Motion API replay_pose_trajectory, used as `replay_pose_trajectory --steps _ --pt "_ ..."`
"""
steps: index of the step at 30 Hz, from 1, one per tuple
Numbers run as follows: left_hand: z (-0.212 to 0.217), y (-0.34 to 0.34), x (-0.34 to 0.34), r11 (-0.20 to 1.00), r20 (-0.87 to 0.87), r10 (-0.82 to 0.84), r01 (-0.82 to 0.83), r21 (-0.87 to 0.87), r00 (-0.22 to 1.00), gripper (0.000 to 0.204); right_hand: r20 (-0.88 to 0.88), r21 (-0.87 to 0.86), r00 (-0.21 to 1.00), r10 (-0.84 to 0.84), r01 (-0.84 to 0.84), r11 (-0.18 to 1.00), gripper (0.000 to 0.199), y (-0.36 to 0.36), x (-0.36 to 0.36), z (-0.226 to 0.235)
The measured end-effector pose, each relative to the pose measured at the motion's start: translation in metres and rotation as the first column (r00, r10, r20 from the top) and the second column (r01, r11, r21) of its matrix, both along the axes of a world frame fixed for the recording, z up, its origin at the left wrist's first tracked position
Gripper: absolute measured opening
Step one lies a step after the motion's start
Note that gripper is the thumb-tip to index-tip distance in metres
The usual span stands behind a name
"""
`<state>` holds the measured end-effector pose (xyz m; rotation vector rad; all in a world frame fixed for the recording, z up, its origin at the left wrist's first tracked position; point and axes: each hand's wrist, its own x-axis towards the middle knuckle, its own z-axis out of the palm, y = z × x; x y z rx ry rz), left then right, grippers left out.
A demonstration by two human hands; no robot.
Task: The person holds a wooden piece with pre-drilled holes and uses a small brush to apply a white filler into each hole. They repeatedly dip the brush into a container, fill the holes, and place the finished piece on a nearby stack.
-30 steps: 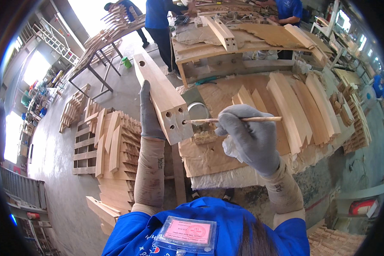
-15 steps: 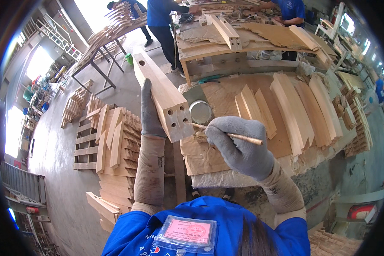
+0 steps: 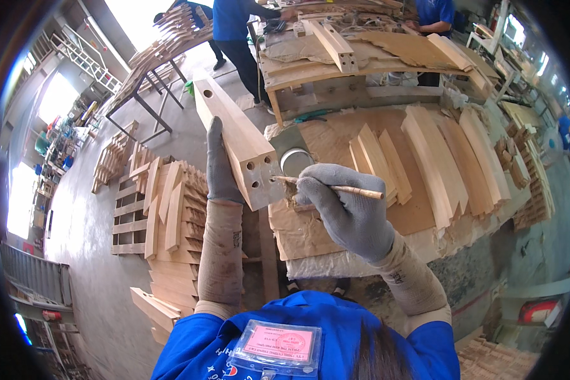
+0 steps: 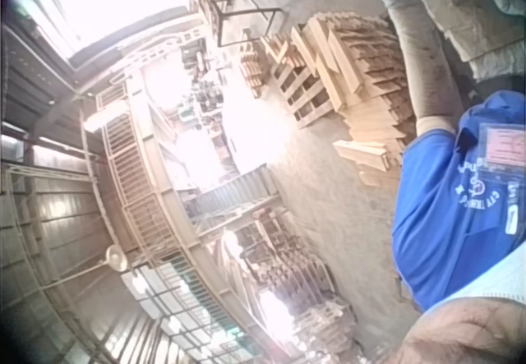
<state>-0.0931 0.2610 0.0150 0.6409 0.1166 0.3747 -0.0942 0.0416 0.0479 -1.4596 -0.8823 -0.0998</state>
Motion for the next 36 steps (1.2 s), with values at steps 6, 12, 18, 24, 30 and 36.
replay_pose_trajectory --steps 6,12,18,24,30,36 --pt "-0.001 0.005 -0.001 1.0 -0.001 0.023 -0.023 -0.011 1.0 0.051 0.016 -0.065 0.998 -0.053 0.053 0.996 0.011 -0.008 -0.006 0.005" --pt "-0.002 0.007 -0.006 0.999 -0.006 0.046 -0.046 0.006 0.999 0.054 -0.194 0.187 0.98 -0.045 0.082 0.979 0.011 -0.024 -0.016 0.015" --pt "-0.019 0.016 -0.003 0.996 0.037 0.006 -0.003 -0.087 0.999 0.063 -0.296 0.341 0.939 0.173 -0.065 0.938 0.016 -0.028 -0.01 -0.004" --pt "-0.018 0.012 -0.006 0.968 0.106 -0.15 0.168 -0.185 0.983 0.068 -0.497 0.449 0.797 0.342 -0.101 0.888 0.02 -0.02 0.002 -0.036" --pt "-0.004 0.003 -0.016 0.966 0.111 -0.191 0.206 -0.154 0.975 0.065 -0.446 0.468 0.78 0.439 -0.215 0.857 0.02 -0.014 0.011 -0.036" --pt "0.002 -0.001 -0.02 0.981 0.08 -0.141 0.15 -0.127 0.987 0.061 -0.436 0.345 0.821 0.368 -0.225 0.911 0.016 -0.011 0.004 -0.018"
